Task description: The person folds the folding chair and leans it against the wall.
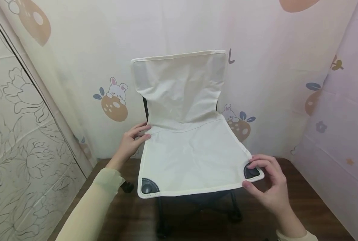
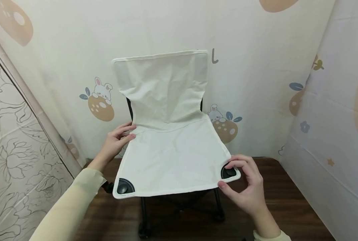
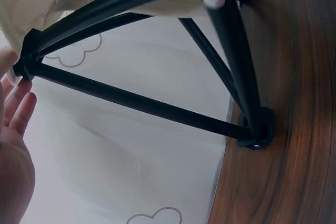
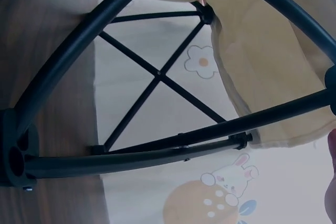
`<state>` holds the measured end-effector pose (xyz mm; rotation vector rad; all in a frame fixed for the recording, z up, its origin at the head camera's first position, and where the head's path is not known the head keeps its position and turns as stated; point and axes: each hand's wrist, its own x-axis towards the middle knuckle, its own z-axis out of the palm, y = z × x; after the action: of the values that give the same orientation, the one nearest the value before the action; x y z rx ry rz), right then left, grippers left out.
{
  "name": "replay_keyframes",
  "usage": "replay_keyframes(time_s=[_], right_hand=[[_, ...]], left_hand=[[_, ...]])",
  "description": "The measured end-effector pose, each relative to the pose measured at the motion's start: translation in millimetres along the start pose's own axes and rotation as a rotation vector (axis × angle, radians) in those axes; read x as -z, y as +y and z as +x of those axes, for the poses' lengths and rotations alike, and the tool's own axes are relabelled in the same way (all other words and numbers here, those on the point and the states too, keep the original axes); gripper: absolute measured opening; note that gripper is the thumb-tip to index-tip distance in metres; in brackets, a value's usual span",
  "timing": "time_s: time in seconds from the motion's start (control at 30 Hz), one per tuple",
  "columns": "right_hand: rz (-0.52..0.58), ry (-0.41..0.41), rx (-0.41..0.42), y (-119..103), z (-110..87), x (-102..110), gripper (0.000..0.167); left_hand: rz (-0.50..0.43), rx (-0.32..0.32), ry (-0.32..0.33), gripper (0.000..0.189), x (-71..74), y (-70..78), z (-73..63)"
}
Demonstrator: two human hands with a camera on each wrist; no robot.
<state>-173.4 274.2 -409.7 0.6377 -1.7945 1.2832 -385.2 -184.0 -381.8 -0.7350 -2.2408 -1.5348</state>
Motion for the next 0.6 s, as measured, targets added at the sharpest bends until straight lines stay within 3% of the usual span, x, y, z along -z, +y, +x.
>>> replay_keyframes(time_s=[0.13,0.33,0.6], right_hand=[[-0.004,0.007,0.027,-1,-1.7,-5,0.049],[-0.019,0.012,0.021,-3,-3.4,-10,0.051],[-0.048,0.016,0.034,-9,-3.3,-16,0.051]], left_hand=[[-0.041,0.031,0.039,0.037,-5.3,8.9,1.8],[-0.051,0.048,0.035,0.037,-8.6,28.2,2.3],[-0.043,0.075,0.019,0.039,-11.6,-3.3,20.1]])
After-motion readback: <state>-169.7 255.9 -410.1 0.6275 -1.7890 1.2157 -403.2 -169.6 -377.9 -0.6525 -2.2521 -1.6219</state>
